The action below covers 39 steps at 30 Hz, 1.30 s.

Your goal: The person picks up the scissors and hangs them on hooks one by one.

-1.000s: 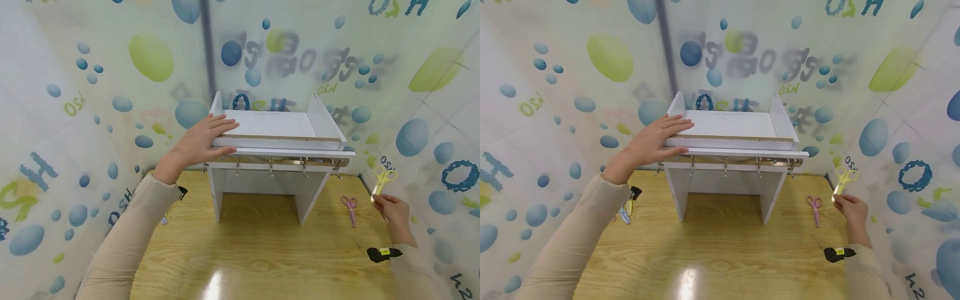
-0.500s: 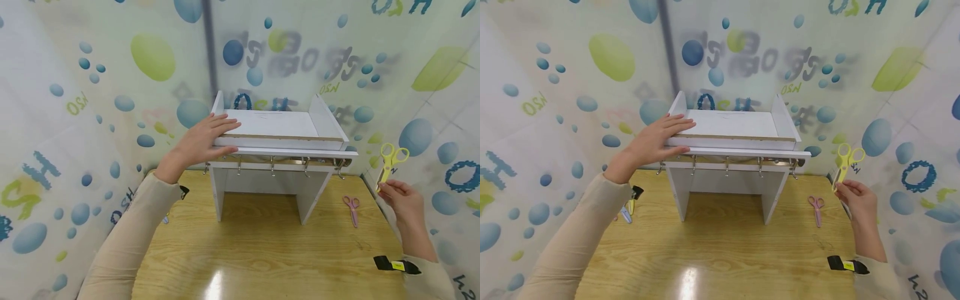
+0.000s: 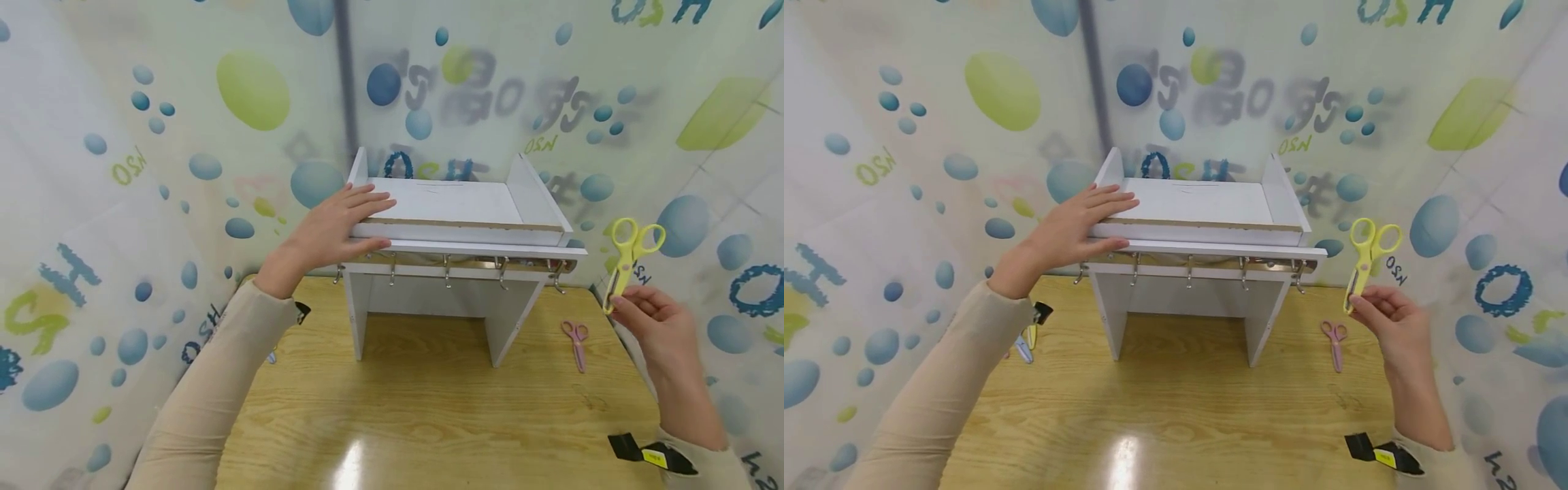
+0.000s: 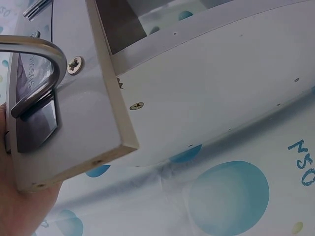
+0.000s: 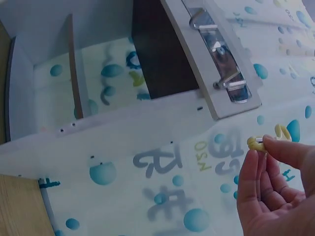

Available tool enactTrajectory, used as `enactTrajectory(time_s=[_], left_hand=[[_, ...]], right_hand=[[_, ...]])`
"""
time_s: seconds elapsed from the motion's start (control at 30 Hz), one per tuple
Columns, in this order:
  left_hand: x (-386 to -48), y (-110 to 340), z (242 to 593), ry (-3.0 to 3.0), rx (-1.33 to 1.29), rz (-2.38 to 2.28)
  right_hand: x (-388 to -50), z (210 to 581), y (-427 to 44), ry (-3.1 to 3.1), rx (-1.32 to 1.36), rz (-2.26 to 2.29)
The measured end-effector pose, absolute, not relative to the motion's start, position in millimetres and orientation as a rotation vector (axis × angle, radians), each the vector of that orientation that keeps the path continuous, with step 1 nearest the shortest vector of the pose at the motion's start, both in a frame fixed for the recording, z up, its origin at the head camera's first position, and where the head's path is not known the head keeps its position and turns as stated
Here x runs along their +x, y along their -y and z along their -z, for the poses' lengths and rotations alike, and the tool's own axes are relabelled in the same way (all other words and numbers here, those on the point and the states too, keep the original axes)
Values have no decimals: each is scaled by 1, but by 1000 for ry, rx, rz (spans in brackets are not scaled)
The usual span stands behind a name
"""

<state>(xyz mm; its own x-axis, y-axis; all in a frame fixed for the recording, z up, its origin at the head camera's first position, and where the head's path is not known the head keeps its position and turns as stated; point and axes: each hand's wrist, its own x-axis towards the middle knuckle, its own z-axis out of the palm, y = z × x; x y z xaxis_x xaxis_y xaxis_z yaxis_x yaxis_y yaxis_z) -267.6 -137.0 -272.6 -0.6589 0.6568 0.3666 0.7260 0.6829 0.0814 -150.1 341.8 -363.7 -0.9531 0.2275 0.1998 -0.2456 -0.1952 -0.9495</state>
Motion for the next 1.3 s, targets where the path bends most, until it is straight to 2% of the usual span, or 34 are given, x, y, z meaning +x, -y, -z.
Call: enactTrajectory(time_s=[0.3, 0.7, 0.9, 1.3], left_hand=[[-270, 129, 272, 2582, -1144, 328], [-269, 136, 274, 2594, -1121, 324], [-269, 134, 276, 2585, -1129, 336], [-267, 137, 273, 2573, -1103, 331]], right_hand=[[-139, 384, -325, 1888, 230, -2096], [-133, 411, -303, 2090, 212, -2035], [-124, 413, -301, 2029, 158, -2021], [-124, 415, -298, 2094, 261, -1992]])
